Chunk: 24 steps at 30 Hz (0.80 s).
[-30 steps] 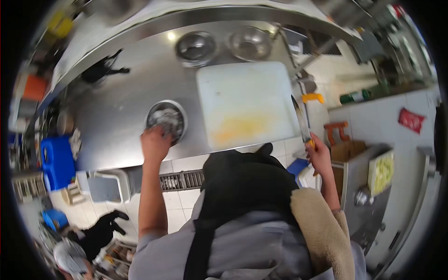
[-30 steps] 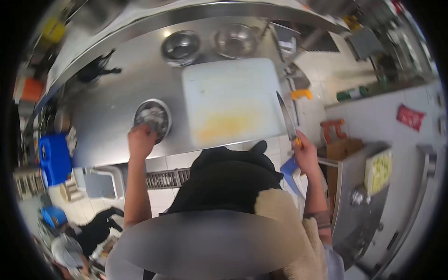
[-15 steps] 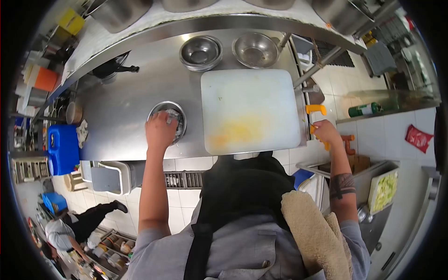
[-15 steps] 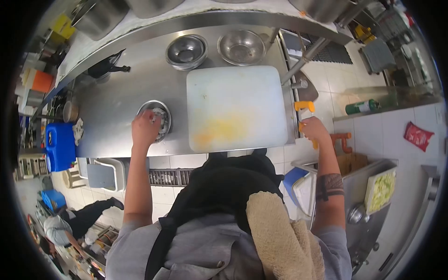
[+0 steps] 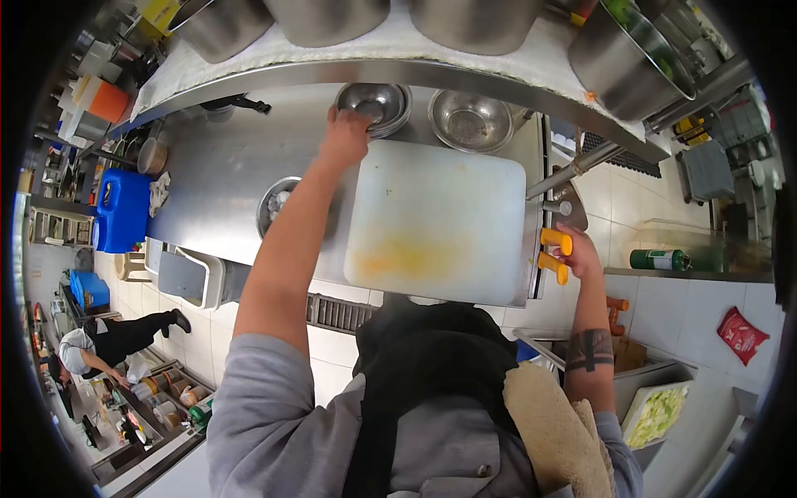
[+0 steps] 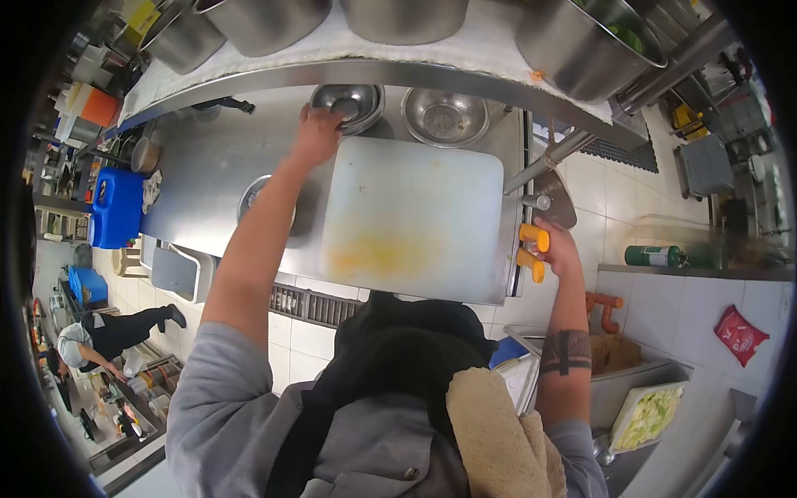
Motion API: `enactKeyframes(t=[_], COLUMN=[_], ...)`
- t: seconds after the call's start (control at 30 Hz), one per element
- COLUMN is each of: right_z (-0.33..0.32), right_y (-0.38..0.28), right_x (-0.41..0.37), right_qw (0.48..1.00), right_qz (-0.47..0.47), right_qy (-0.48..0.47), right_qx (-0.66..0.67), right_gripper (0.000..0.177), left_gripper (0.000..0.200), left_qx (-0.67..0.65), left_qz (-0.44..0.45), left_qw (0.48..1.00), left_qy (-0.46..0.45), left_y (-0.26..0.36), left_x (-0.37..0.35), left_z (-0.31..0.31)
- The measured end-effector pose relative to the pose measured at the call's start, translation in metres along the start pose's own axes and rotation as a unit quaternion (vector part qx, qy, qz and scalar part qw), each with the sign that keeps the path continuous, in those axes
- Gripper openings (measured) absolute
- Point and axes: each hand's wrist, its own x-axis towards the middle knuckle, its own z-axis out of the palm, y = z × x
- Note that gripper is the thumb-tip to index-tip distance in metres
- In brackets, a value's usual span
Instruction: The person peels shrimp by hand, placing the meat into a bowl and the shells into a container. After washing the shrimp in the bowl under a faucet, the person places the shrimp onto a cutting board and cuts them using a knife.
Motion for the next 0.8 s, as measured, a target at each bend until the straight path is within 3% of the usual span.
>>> enactKeyframes(t=[0.03, 0.13, 0.17, 0.23, 0.27, 0.3, 0.33, 0.43, 0.53, 0.57, 0.6, 0.7, 0.73, 0.8], right_z=[-0.001, -0.013, -0.023, -0.043, -0.039, -0.021, 0.001, 0.094, 0.195, 0.203, 0.211, 0.216, 0.216, 0.214], right_y=[-0.004, -0.008, 0.002, 0.018, 0.018, 0.01, 0.002, -0.015, -0.022, -0.009, 0.011, 0.031, 0.035, 0.036], right_x=[-0.011, -0.041, -0.042, -0.042, -0.053, -0.076, -0.096, -0.128, -0.125, -0.102, -0.072, -0.048, -0.049, -0.057], right_qw=[0.994, 0.976, 0.976, 0.902, 0.9, 0.917, 0.928, 0.968, 0.981, 0.981, 0.98, 0.98, 0.98, 0.979], right_qz=[-0.06, -0.128, -0.129, -0.275, -0.279, -0.294, -0.306, -0.248, -0.179, -0.181, -0.185, -0.192, -0.19, -0.19], right_qy=[0.068, 0.126, 0.128, 0.243, 0.244, 0.221, 0.196, 0.035, -0.036, -0.033, -0.037, -0.03, -0.02, -0.013], right_qx=[-0.067, -0.121, -0.117, -0.228, -0.227, -0.155, -0.083, -0.03, 0.062, 0.061, 0.061, 0.053, 0.05, 0.069], right_gripper=[0.038, 0.03, 0.03, 0.024, 0.024, 0.023, 0.021, 0.029, 0.037, 0.037, 0.035, 0.03, 0.028, 0.027], left_gripper=[0.032, 0.025, 0.024, 0.022, 0.024, 0.025, 0.027, 0.024, 0.029, 0.03, 0.03, 0.03, 0.031, 0.033], left_qx=[0.002, -0.018, -0.027, -0.037, -0.057, -0.076, -0.12, -0.22, -0.288, -0.307, -0.324, -0.378, -0.369, -0.288], left_qz=[-0.001, 0.042, 0.056, 0.071, 0.094, 0.115, 0.117, 0.148, 0.191, 0.239, 0.285, 0.287, 0.264, 0.141], left_qw=[1.0, 0.999, 0.998, 0.995, 0.994, 0.99, 0.985, 0.958, 0.933, 0.921, 0.902, 0.88, 0.891, 0.945], left_qy=[-0.001, -0.023, 0.015, 0.059, 0.025, -0.012, 0.031, 0.106, 0.101, 0.039, -0.023, -0.018, -0.036, 0.066], left_y=[-0.001, -0.002, 0.0, 0.007, 0.016, 0.026, 0.045, 0.107, 0.147, 0.156, 0.156, 0.127, 0.1, 0.046], left_x=[0.003, 0.017, 0.018, 0.016, 0.01, -0.001, -0.017, -0.061, -0.094, -0.099, -0.102, -0.083, -0.068, -0.042], left_z=[-0.007, -0.04, -0.048, -0.064, -0.072, -0.079, -0.087, -0.095, -0.069, -0.064, -0.062, -0.076, -0.066, -0.017])
